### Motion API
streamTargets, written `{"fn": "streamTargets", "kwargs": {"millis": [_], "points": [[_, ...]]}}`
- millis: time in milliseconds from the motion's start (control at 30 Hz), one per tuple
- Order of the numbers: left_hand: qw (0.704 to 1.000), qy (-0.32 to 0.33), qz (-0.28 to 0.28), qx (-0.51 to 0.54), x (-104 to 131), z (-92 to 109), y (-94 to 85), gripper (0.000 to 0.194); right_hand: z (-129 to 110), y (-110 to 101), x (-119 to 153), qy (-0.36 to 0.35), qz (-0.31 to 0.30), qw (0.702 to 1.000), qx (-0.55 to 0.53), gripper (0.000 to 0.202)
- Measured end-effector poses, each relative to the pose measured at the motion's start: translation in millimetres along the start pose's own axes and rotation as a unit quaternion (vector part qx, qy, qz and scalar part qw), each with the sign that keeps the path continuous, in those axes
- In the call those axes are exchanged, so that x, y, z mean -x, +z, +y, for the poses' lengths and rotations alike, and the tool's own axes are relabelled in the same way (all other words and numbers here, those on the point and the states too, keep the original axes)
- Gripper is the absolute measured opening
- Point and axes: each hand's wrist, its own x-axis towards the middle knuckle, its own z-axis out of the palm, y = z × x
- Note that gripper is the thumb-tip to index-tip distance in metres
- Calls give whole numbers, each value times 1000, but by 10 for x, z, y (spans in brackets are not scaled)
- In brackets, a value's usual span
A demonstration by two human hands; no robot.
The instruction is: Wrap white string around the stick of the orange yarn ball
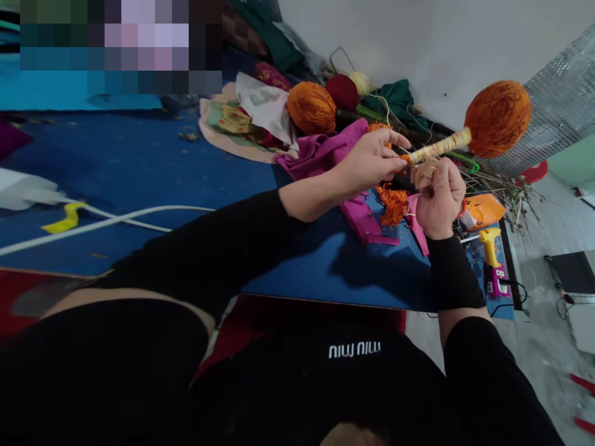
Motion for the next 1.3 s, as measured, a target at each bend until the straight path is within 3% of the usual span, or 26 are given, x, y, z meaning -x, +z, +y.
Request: {"fn": "streamTargets", "kwargs": {"millis": [200, 433, 567, 667, 733, 867, 967, 1200, 1300], "points": [[1000, -2, 2, 4, 20, -61, -1, 38, -241, 14, 92, 37, 35, 999, 14, 56], [1000, 0, -18, -12, 20, -18, -18, 30, -378, 39, 145, 43, -5, 998, 41, 57], [1000, 0, -29, -6, 11, 28, -37, 10, -510, 3, 53, 7, -10, 998, 55, 52], [999, 13, -29, -12, 20, 25, -55, 8, -618, -99, -77, -60, -20, 996, 63, 43], [999, 23, -36, -24, 28, 6, -62, 11, -647, -179, -146, -58, -24, 993, 96, 43], [997, 24, -72, -26, 30, -28, -74, 17, -585, -273, -203, 12, -43, 989, 142, 53], [995, 31, -85, -37, 27, -25, -86, 14, -483, -274, -220, 11, -65, 989, 130, 56], [984, 47, -51, -164, 85, 37, -82, 11, -298, -235, -248, 0, -65, 991, 119, 61], [969, 52, -9, -242, 129, 81, -40, 20, -275, -220, -251, 15, -61, 988, 141, 61]]}}
